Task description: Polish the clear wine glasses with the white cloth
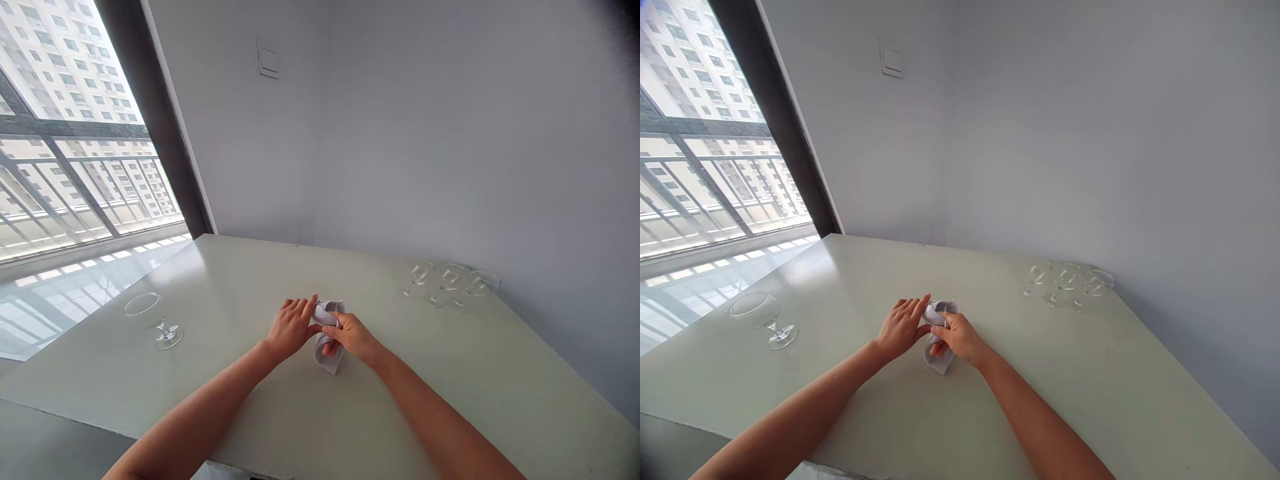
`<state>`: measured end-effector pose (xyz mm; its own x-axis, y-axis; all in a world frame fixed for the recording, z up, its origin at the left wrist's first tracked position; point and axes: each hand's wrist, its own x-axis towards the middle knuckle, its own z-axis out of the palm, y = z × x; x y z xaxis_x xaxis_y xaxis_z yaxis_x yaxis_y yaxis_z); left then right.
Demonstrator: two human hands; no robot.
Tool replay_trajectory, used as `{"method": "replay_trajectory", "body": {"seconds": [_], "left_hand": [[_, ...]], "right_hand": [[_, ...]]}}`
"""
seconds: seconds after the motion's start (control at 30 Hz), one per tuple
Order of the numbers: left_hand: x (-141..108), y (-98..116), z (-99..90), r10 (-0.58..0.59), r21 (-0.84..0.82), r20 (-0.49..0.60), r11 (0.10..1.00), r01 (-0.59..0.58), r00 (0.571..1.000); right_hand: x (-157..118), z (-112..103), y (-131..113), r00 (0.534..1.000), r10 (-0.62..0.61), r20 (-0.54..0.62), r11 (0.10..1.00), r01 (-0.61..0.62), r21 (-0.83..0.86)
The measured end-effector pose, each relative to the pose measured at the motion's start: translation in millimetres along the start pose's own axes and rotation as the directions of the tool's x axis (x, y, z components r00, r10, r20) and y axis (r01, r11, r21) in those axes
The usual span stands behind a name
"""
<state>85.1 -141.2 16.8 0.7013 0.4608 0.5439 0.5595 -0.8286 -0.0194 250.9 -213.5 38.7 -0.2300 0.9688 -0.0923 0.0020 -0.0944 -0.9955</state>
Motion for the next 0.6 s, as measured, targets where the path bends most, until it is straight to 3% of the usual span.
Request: {"method": "replay_trajectory", "body": {"seconds": [0.13, 0.2, 0.27, 0.37, 0.47, 0.53, 0.6], "left_hand": [[4.0, -0.6, -13.4, 0.019, 0.081, -0.017, 0.997, -0.017, 1.000], [4.3, -3.1, -19.2, 0.019, 0.102, -0.041, 0.995, -0.014, 0.999], [3.4, -7.0, -22.5, 0.018, 0.089, -0.055, 0.996, -0.013, 0.998], [1.3, -12.9, -22.7, 0.012, -0.016, -0.038, 1.000, -0.012, 0.999], [0.1, -12.9, -19.5, 0.038, -0.179, 0.062, 0.983, -0.027, 0.997], [0.2, -7.5, -17.8, 0.047, -0.202, 0.088, 0.979, -0.029, 0.995], [1.1, 0.5, -17.5, 0.042, -0.125, 0.038, 0.991, -0.037, 0.998]], "right_hand": [[6.7, -3.3, 6.3, 0.993, 0.098, -0.059, 0.910, -0.065, 0.410], [6.0, -2.4, 5.7, 0.991, 0.099, -0.094, 0.859, -0.037, 0.511], [1.4, 0.5, 2.0, 0.998, 0.044, -0.039, 0.889, -0.021, 0.457], [-9.1, 5.6, -4.6, 0.998, -0.014, 0.067, 0.988, 0.004, 0.156], [-16.1, 8.0, -4.2, 0.999, -0.030, -0.030, 0.996, 0.027, -0.086], [-16.6, 6.5, -0.2, 0.996, -0.018, -0.086, 0.997, 0.012, -0.075], [-15.3, 2.9, 4.3, 0.994, 0.028, -0.110, 0.997, -0.019, 0.080]]}}
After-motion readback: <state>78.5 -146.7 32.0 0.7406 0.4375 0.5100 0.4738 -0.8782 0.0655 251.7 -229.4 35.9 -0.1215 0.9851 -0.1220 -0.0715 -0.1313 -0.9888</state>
